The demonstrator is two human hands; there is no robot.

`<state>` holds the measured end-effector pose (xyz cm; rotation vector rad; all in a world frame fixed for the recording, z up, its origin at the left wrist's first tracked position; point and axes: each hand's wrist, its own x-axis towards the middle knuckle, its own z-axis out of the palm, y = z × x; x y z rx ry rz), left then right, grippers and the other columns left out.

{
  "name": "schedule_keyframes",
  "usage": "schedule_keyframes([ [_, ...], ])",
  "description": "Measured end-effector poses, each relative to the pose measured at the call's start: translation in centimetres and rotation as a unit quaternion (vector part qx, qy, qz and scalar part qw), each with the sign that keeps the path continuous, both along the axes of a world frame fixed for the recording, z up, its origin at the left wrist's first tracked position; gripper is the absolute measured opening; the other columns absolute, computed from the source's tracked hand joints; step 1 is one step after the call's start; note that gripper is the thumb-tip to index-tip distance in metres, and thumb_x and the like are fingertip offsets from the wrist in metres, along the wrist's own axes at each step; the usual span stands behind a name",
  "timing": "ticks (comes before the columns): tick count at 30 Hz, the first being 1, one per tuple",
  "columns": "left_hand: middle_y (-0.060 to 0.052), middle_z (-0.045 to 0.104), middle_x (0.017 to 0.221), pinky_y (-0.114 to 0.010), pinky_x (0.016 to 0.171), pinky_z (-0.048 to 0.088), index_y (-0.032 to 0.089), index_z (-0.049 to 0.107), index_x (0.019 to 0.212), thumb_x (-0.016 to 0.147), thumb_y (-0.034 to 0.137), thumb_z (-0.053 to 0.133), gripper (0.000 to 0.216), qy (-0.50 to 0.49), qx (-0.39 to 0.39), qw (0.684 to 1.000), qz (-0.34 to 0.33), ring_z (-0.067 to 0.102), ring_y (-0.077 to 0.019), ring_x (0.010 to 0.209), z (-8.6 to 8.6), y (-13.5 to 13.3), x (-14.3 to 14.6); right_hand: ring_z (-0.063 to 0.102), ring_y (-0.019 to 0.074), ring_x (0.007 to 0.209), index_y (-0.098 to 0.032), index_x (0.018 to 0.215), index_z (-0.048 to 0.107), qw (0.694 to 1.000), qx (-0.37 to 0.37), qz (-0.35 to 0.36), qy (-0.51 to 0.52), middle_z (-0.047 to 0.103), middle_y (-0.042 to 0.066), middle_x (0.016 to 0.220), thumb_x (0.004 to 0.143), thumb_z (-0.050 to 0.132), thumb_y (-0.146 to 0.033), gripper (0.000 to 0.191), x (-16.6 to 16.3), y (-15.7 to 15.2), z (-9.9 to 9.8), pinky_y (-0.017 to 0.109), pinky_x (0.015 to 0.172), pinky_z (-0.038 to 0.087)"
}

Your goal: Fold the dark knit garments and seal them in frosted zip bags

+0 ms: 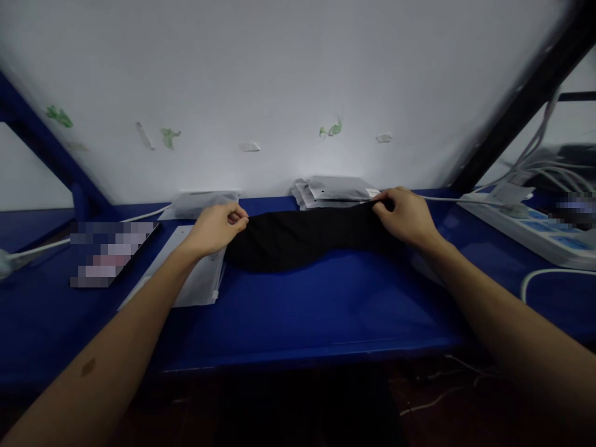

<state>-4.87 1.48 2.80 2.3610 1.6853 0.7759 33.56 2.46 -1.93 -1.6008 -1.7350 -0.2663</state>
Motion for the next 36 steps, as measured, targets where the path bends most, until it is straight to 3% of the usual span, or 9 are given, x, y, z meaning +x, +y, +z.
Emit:
schedule_keyframes([
  [8,-0.004,0.074,0.092,-0.033,0.083,0.051,0.019,0.069,0.091,0.086,0.027,0.057,0.015,-0.018,0.036,0.999,-0.005,0.066,-0.0193,0.086,0.6,-0.8,0.2,0.061,0.0297,0.097,-0.019,0.095,0.072,0.999,0.051,-0.008,0.018,0.066,0.013,0.099,0.084,0.05,-0.027,0.026,-0.5,-1.5,0.6,0.047,0.095,0.047],
  [11,-0.004,0.073,0.095,-0.035,0.086,0.051,0.021,0.068,0.091,0.087,0.026,0.056,0.014,-0.008,0.075,0.997,-0.006,0.066,-0.0205,0.09,1.5,-3.5,0.6,0.06,0.0314,0.101,-0.017,0.093,0.071,0.996,0.085,0.002,0.01,0.064,0.015,0.1,0.084,0.051,-0.026,0.023,-0.3,-4.3,1.6,0.048,0.097,0.046],
  [14,-0.003,0.072,0.098,-0.038,0.091,0.049,0.024,0.066,0.093,0.089,0.029,0.054,0.014,0.029,0.126,0.992,-0.011,0.063,-0.0238,0.098,1.9,-7.9,0.6,0.06,0.0331,0.103,-0.021,0.092,0.069,0.994,0.112,0.016,-0.004,0.065,0.015,0.102,0.085,0.053,-0.024,0.018,0.4,-8.6,2.2,0.051,0.097,0.047],
  [18,-0.003,0.071,0.095,-0.043,0.092,0.049,0.026,0.066,0.092,0.089,0.034,0.051,0.017,0.048,0.127,0.991,-0.017,0.061,-0.0266,0.099,-0.1,-13.6,-0.4,0.062,0.0327,0.101,-0.025,0.091,0.065,0.992,0.103,0.068,-0.035,0.065,0.012,0.102,0.087,0.053,-0.026,0.013,1.5,-14.0,0.5,0.052,0.094,0.05],
  [22,-0.003,0.07,0.1,-0.044,0.09,0.05,0.028,0.067,0.094,0.091,0.035,0.051,0.018,0.042,0.078,0.995,-0.043,0.059,-0.0266,0.104,-3.2,-16.6,-1.3,0.065,0.0276,0.102,-0.026,0.098,0.064,0.989,-0.007,0.138,-0.045,0.063,0.009,0.112,0.091,0.051,-0.031,0.015,2.2,-16.8,-2.6,0.047,0.092,0.054],
  [26,-0.003,0.07,0.104,-0.042,0.092,0.05,0.028,0.069,0.097,0.094,0.036,0.051,0.02,0.031,0.084,0.996,-0.023,0.058,-0.0256,0.107,-4.4,-17.7,-1.6,0.067,0.0262,0.104,-0.027,0.099,0.063,0.989,-0.046,0.139,-0.022,0.063,0.008,0.12,0.094,0.051,-0.037,0.017,2.0,-17.7,-4.1,0.045,0.093,0.054],
  [36,-0.001,0.071,0.106,-0.042,0.094,0.049,0.029,0.071,0.094,0.095,0.037,0.051,0.022,0.015,0.041,0.999,0.008,0.057,-0.0242,0.111,-3.9,-17.8,-1.3,0.069,0.0263,0.101,-0.025,0.102,0.066,0.995,0.001,0.08,-0.053,0.066,0.009,0.122,0.099,0.042,-0.033,0.025,0.5,-18.8,-4.9,0.042,0.083,0.057],
])
